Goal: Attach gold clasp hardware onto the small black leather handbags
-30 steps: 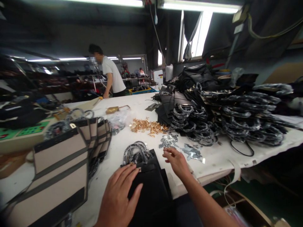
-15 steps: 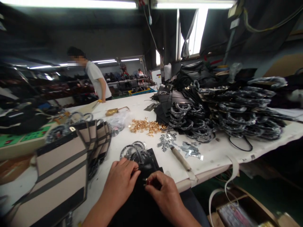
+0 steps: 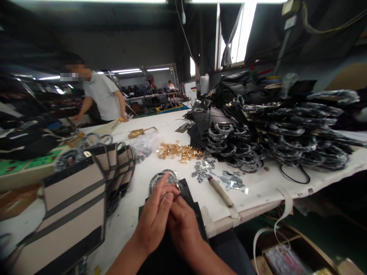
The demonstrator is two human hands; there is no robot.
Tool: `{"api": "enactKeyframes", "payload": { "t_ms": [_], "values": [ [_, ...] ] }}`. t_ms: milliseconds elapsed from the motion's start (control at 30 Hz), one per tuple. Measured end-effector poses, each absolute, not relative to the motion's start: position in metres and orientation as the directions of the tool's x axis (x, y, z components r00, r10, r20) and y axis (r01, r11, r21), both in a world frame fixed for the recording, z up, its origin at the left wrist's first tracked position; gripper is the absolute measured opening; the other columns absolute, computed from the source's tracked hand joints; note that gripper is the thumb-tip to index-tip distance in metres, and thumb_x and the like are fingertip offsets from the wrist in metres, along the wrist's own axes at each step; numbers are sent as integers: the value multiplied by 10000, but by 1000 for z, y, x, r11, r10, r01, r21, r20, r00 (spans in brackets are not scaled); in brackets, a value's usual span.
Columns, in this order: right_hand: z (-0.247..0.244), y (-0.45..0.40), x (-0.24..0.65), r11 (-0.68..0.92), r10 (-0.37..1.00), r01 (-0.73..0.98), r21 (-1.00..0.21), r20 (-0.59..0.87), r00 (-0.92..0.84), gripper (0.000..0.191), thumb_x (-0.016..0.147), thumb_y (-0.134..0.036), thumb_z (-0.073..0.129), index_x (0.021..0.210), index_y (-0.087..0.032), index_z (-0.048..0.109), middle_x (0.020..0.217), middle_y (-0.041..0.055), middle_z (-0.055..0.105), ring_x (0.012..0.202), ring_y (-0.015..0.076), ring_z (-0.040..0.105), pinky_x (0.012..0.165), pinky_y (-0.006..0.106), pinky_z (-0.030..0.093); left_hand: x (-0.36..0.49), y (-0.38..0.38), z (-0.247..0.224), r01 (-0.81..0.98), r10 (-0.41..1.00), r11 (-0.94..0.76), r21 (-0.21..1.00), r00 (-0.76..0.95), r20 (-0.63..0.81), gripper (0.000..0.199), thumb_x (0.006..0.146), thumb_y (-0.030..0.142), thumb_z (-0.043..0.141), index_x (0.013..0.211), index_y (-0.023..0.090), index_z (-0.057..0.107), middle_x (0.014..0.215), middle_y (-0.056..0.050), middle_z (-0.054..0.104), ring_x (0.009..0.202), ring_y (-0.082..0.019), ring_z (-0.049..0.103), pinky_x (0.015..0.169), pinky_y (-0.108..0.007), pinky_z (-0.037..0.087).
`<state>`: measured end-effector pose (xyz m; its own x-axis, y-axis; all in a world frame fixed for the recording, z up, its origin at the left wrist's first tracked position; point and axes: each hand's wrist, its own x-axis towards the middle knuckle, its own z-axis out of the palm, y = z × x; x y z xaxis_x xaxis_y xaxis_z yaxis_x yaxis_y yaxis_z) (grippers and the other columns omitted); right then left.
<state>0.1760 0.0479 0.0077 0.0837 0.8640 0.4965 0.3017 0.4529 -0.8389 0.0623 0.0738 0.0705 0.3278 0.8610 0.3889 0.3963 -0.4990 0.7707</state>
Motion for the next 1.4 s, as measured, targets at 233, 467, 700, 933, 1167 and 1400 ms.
{"api": "enactKeyframes", "payload": {
  "t_ms": [233,467,700,933,1167,1400],
  "values": [
    [6,65,219,272,905,255,-928,337,259,183,961,-357,674,1075,-255,775,1037,48,749,967,228,712,897,329,563,44,85,29,649,880,-469,599,292,374,315,1019,291,500,1318,214,561,1289,-106,663,1221,-266,605,1108,-500,475],
    [3,71,248,195,947,413,-890,280,155,148,901,-321,694,977,-248,798,892,21,759,743,183,686,704,298,546,56,89,41,827,858,-505,249,451,245,426,926,290,659,1324,141,631,1286,-121,674,1275,-347,527,1122,-547,445],
    [16,69,249,223,942,488,-844,315,114,102,869,-288,674,851,-225,753,778,10,740,693,171,678,660,283,524,65,100,51,862,883,-462,209,427,193,460,865,432,750,1230,163,676,1156,-112,673,1158,-347,555,1019,-521,480],
    [24,62,254,321,925,463,-826,379,35,87,868,-249,648,844,-222,727,771,11,742,711,175,687,662,272,544,64,106,66,861,910,-415,293,393,135,344,784,426,794,987,183,659,1036,-96,676,1073,-338,605,953,-470,505],
    [20,63,257,291,946,494,-819,324,-20,91,855,-205,659,877,-227,744,782,0,755,722,177,714,655,266,542,58,107,72,860,934,-338,382,358,20,231,819,358,712,969,240,582,1020,-81,756,952,-323,719,790,-395,504],
    [21,58,256,316,939,519,-794,339,-53,84,868,-196,655,859,-232,730,760,-8,742,693,170,704,644,268,526,59,108,73,863,945,-286,417,325,-24,211,823,364,710,948,247,588,1028,-88,786,982,-341,739,801,-401,509]
  ]
}}
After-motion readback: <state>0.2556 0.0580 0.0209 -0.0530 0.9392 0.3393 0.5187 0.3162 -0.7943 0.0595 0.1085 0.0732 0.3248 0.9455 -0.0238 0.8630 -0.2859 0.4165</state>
